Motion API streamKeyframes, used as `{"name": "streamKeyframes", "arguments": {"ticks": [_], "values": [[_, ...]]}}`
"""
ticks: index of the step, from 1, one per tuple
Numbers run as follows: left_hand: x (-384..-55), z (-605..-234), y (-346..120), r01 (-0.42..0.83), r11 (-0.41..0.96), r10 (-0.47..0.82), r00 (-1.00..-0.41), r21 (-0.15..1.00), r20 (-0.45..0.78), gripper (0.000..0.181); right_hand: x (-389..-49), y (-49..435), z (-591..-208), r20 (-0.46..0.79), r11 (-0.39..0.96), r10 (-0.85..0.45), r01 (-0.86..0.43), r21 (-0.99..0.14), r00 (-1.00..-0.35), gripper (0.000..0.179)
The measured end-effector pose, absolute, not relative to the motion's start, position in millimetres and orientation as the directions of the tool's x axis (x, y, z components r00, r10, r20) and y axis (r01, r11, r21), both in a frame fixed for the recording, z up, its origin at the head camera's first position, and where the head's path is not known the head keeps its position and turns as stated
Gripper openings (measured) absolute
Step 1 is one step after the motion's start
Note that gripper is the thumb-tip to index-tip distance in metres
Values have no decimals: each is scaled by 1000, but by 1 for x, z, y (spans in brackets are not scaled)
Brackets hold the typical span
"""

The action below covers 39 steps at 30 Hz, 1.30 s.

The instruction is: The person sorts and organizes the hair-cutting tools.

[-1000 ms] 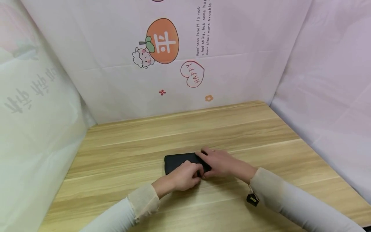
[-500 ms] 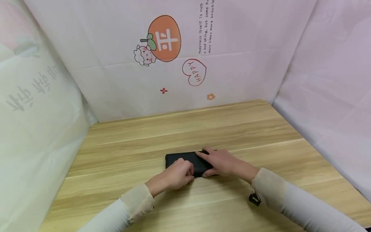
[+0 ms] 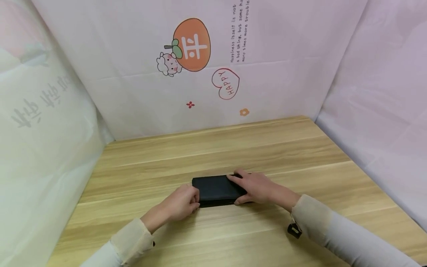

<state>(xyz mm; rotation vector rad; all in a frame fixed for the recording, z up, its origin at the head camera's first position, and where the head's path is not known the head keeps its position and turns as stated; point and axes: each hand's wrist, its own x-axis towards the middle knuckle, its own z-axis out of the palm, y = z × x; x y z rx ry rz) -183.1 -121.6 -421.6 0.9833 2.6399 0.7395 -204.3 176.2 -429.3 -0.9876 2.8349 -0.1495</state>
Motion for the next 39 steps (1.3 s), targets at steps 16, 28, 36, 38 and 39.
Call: {"name": "streamKeyframes", "arguments": {"ticks": [16, 28, 36, 38, 39], "values": [[-212, -429, -140, 522, 712, 573, -818, 469, 41, 19, -204, 182, -434, -92, 755, -655, -646, -111, -750, 87], [-234, -429, -145, 517, 737, 552, -832, 436, 54, 20, -205, 181, -431, -117, 733, -680, -671, -113, -723, 86], [-232, -426, -142, 471, 757, 521, -853, 453, 16, 17, -208, 182, -430, -116, 728, -686, -679, -97, -718, 86], [-232, -427, -141, 473, 764, 519, -855, 438, 18, 17, -208, 182, -430, -119, 727, -686, -679, -101, -717, 86], [-232, -428, -141, 473, 769, 515, -857, 431, 22, 17, -208, 182, -430, -123, 730, -684, -677, -99, -719, 86]]}}
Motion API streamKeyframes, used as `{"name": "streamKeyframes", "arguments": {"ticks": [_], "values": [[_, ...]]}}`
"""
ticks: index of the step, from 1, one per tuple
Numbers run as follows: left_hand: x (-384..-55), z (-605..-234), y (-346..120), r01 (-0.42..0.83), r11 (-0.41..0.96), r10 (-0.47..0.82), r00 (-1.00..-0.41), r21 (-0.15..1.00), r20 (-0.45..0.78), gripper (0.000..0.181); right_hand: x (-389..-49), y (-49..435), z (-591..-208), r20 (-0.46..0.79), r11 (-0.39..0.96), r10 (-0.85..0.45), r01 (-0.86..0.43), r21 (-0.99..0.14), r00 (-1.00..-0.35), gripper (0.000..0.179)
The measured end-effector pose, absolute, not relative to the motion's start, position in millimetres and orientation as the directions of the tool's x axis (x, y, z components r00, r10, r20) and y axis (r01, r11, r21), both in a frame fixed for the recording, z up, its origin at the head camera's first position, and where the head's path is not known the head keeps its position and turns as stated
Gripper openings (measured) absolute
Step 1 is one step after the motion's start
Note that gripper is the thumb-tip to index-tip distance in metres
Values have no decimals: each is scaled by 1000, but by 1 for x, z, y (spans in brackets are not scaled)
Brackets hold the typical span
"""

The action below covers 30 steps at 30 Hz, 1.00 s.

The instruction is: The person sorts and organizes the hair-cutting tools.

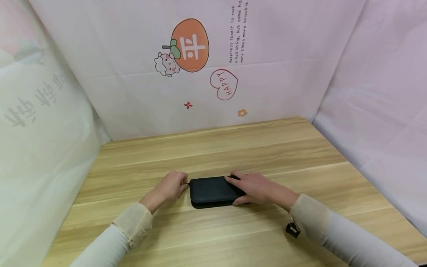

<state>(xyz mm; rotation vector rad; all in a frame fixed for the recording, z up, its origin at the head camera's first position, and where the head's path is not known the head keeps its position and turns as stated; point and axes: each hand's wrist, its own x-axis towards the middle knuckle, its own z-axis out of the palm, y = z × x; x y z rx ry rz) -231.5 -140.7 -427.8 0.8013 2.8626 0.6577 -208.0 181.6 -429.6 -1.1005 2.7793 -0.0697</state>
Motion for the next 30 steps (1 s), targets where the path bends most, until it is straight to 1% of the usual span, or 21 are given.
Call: {"name": "streamKeyframes", "arguments": {"ticks": [5, 10, 15, 23, 26, 30], "values": [[-228, -432, -137, 473, 795, 499, -866, 379, 33, 23, -208, 180, -430, -127, 733, -681, -673, -102, -722, 85], [-221, -431, -134, 455, 799, 490, -872, 393, 12, 30, -208, 179, -430, -119, 735, -678, -664, -135, -726, 86], [-217, -428, -135, 456, 794, 497, -868, 401, 4, 26, -209, 179, -430, -112, 735, -677, -659, -163, -728, 87], [-219, -425, -140, 489, 751, 553, -833, 444, -19, 16, -213, 179, -428, -105, 734, -677, -656, -177, -729, 88], [-221, -424, -142, 496, 745, 560, -828, 446, -16, 17, -216, 178, -427, -108, 734, -676, -654, -182, -729, 89], [-223, -421, -142, 513, 751, 560, -828, 416, 9, 21, -219, 178, -422, -118, 746, -663, -636, -198, -740, 88]]}}
